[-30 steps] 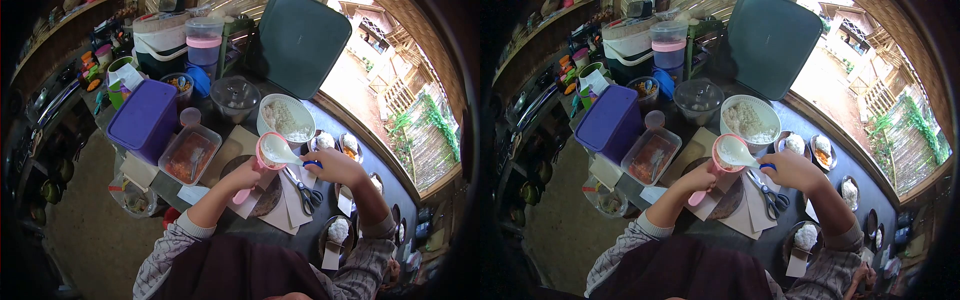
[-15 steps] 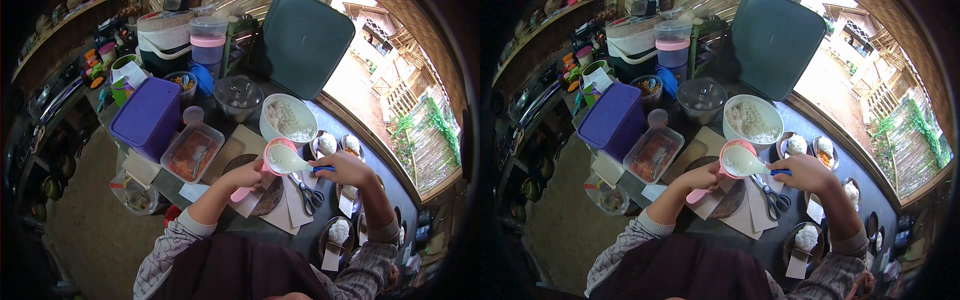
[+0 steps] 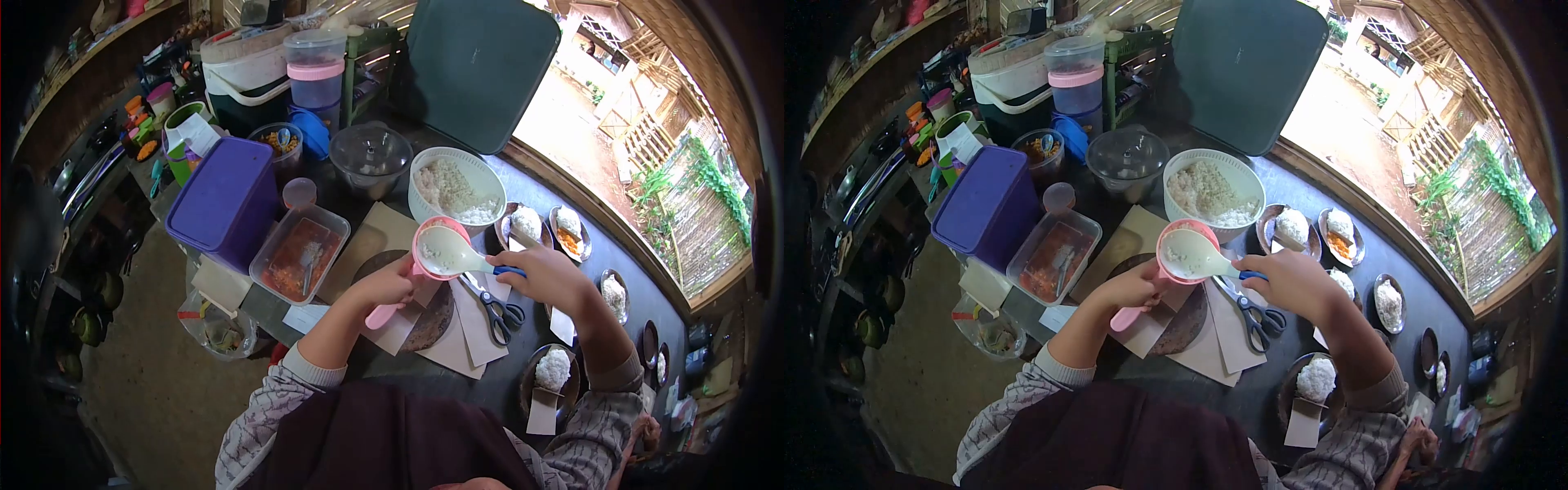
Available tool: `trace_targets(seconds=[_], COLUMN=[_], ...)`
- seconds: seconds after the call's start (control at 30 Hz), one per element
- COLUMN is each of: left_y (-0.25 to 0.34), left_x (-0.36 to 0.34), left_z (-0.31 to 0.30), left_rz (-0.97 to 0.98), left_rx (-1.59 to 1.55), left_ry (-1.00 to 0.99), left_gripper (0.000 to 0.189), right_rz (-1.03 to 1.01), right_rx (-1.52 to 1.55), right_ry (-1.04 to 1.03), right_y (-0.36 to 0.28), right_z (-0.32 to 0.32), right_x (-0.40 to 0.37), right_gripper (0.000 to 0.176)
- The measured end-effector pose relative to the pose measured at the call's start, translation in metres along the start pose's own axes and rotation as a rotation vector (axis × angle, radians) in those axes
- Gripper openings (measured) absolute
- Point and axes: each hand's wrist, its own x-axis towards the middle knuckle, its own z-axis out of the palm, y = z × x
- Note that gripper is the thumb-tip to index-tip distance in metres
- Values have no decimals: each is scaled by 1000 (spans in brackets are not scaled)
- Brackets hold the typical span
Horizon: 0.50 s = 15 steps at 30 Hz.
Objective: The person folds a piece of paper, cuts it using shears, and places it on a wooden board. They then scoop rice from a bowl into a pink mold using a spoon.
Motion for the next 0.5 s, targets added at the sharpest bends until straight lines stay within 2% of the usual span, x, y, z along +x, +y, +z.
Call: trace_targets(seconds=[0.03,0.07,0.13,0.17,0.23,0.27,0.33,0.37,0.4,0.47,0.5], left_y=[1,2,9,9,5,3,2,1,0,-1,-1], left_x=[1,0,-7,-5,3,5,7,9,10,13,16], left_z=[-2,-3,-5,-7,-10,-10,-10,-12,-13,-12,-10], left_rz=[-13,-11,24,24,7,7,73,102,107,254,252], left_rx=[-23,-20,-63,-63,-36,-37,-235,-309,-305,-430,-499], left_ry=[-27,-21,-59,-52,95,95,242,255,258,360,407], left_gripper=[49,49,31,31,23,23,22,24,24,25,26], right_rz=[-34,-71,-75,-27,60,60,157,155,138,115,164], right_rx=[40,79,80,85,36,35,3,3,-72,-148,-209], right_ry=[8,14,36,165,360,359,389,395,389,389,386], right_y=[3,4,6,8,9,13,27,34,42,50,45], right_z=[-5,-11,-22,-28,-38,-39,-30,-21,-9,8,14], right_x=[0,0,1,5,12,19,41,54,69,92,102], right_gripper=[30,30,30,29,28,28,25,25,22,20,19])
